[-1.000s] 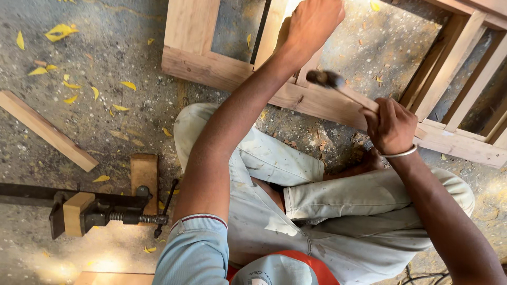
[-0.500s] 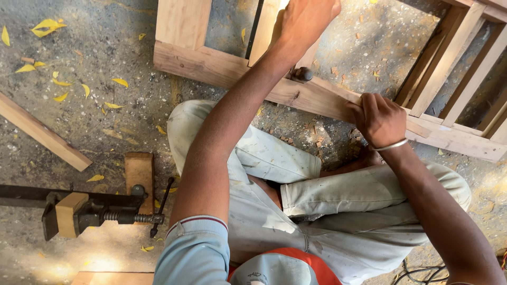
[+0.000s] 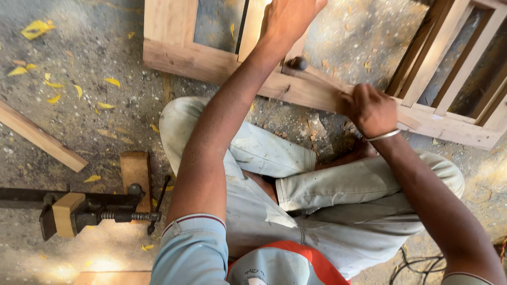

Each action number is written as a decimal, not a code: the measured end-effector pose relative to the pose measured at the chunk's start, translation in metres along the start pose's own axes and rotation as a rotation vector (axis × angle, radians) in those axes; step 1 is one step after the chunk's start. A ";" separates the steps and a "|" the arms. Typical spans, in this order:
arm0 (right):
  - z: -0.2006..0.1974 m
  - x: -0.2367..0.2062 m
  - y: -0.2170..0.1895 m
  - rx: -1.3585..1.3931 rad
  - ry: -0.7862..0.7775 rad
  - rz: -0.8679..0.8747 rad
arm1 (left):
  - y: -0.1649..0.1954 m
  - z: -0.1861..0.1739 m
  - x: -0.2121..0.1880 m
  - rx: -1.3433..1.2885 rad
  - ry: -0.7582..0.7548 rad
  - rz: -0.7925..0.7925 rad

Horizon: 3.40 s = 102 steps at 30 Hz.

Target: The person sits on the ground and assembles a wooden frame by inserting slats into grooves and securing them with nails. Using a hammer, the person drives nails into the frame to fasten the pieces together.

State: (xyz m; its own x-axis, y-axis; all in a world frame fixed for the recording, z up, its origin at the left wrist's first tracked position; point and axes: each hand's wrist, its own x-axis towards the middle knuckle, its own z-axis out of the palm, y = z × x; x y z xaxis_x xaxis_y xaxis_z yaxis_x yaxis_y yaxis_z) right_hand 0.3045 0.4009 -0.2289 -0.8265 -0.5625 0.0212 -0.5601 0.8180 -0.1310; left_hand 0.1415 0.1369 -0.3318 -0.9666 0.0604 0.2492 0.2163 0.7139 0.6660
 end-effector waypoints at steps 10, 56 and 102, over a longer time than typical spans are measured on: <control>-0.007 0.004 -0.002 0.020 0.015 0.018 | 0.013 -0.015 0.009 0.100 -0.101 -0.112; -0.163 0.023 -0.010 0.851 0.302 0.779 | 0.058 -0.046 0.010 0.350 -0.157 -0.280; 0.005 -0.461 -0.041 0.457 0.579 1.215 | 0.256 -0.109 -0.297 0.389 -0.159 0.255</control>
State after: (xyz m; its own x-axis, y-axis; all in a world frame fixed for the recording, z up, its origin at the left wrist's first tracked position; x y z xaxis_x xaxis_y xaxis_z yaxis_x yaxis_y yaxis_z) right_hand 0.7084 0.6259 -0.2382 -0.7410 0.6699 0.0470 0.4790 0.5763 -0.6621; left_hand 0.4991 0.2258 -0.1592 -0.9051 0.3513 0.2394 0.4106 0.8683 0.2782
